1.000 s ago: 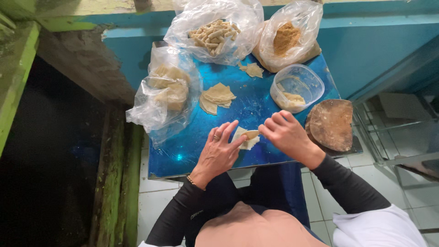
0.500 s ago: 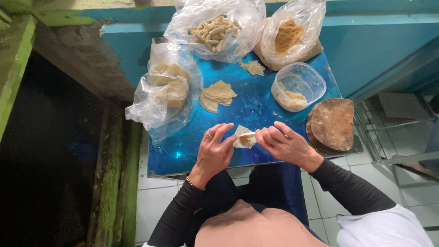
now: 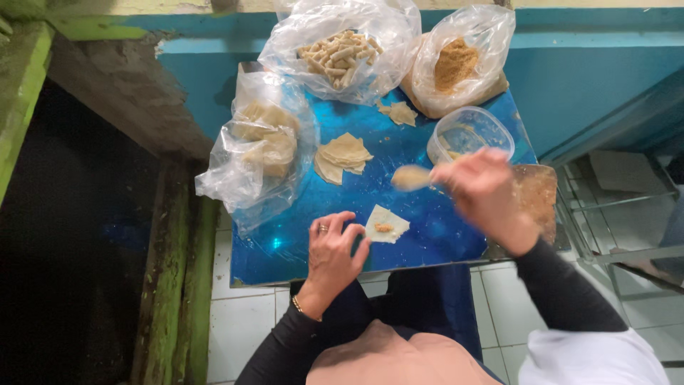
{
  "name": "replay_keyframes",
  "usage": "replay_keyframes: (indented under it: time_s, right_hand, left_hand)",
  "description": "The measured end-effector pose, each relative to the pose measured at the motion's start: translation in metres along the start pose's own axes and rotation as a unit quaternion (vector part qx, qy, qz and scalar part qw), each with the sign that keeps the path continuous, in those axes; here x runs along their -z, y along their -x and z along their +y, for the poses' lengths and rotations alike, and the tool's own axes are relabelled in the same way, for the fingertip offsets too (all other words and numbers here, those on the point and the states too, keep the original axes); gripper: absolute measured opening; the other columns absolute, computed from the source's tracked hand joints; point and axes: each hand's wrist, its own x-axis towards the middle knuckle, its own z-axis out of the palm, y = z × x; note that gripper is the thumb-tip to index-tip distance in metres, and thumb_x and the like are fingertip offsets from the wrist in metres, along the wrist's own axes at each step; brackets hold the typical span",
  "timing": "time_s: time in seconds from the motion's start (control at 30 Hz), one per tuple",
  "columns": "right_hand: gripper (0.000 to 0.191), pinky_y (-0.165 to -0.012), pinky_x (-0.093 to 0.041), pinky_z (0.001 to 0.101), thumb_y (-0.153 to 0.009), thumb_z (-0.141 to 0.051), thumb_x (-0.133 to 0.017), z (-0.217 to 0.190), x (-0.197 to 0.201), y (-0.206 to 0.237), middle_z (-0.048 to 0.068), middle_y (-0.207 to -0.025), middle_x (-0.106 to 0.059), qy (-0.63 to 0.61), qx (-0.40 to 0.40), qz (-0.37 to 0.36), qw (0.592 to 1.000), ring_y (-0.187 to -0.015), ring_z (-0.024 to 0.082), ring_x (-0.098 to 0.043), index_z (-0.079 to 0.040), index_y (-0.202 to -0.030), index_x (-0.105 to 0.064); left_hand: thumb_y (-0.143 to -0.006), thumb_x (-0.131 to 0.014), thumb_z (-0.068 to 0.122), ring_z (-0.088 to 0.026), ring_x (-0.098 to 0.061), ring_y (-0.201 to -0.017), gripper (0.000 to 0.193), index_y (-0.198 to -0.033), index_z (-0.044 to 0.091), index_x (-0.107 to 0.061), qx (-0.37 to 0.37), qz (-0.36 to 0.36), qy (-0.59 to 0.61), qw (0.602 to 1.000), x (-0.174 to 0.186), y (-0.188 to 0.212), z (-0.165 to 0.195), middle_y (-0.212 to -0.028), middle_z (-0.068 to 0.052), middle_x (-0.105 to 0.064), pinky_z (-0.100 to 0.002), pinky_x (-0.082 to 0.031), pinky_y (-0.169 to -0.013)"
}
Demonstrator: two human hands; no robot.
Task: The person sits at a small blue table and folds stuffed pastries. They take filling from a plastic bag with a spoon, place it onto a square pastry wrapper, fold the wrapper over the filling, and set the folded pastry onto a pile of finished pieces on the table.
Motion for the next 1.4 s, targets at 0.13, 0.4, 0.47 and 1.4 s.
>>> replay_keyframes:
  time_s: [0.13, 0.4, 0.47, 1.4]
  right_hand:
    - [0.006, -0.083, -0.037, 0.0412, -0.103, -0.021, -0.076, 0.094, -0.014, -0.027, 0.001, -0.089, -0.068, 0.159, -0.073, 0.014, 0.984, -0.085, 0.025, -0.056, -0.023, -0.097, -0.075]
    - [0.010, -0.095, -0.039, 0.0416, -0.096, -0.027, -0.072, 0.180, -0.091, -0.091, 0.002, -0.104, -0.066, 0.309, -0.032, 0.048, 0.949, -0.106, 0.025, -0.062, -0.018, -0.095, -0.070]
    - [0.011, -0.101, -0.039, 0.0419, -0.094, -0.021, -0.069, 0.142, -0.087, -0.082, 0.006, -0.111, -0.065, 0.320, -0.015, 0.078, 0.944, -0.105, 0.025, -0.061, -0.017, -0.104, -0.073]
    - [0.021, -0.072, -0.054, 0.0346, -0.084, -0.014, -0.081, -0.103, -0.053, 0.043, 0.004, -0.094, -0.074, -0.193, -0.262, -0.018, 0.945, -0.084, 0.023, -0.066, -0.009, -0.102, -0.074]
  left_hand:
    - [-0.080, -0.080, 0.021, -0.030, -0.059, -0.109, 0.018, -0.090, 0.011, -0.068, 0.014, 0.006, -0.002, 1.000, 0.001, -0.002, 0.003, -0.112, -0.010, -0.064, -0.046, -0.040, -0.098]
    - [-0.081, -0.081, 0.021, -0.027, -0.058, -0.099, 0.020, -0.090, 0.010, -0.067, 0.024, -0.013, 0.004, 1.000, 0.003, 0.001, -0.001, -0.104, -0.007, -0.062, -0.044, -0.037, -0.095]
    - [-0.082, -0.080, 0.020, -0.026, -0.058, -0.100, 0.018, -0.090, 0.012, -0.067, 0.025, -0.014, 0.003, 1.000, 0.002, 0.001, -0.002, -0.103, -0.005, -0.062, -0.044, -0.037, -0.095]
    - [-0.087, -0.074, 0.013, -0.029, -0.065, -0.092, 0.023, -0.106, 0.006, -0.063, 0.040, 0.039, 0.076, 0.996, -0.028, -0.003, 0.016, -0.098, -0.009, -0.068, -0.041, -0.048, -0.079]
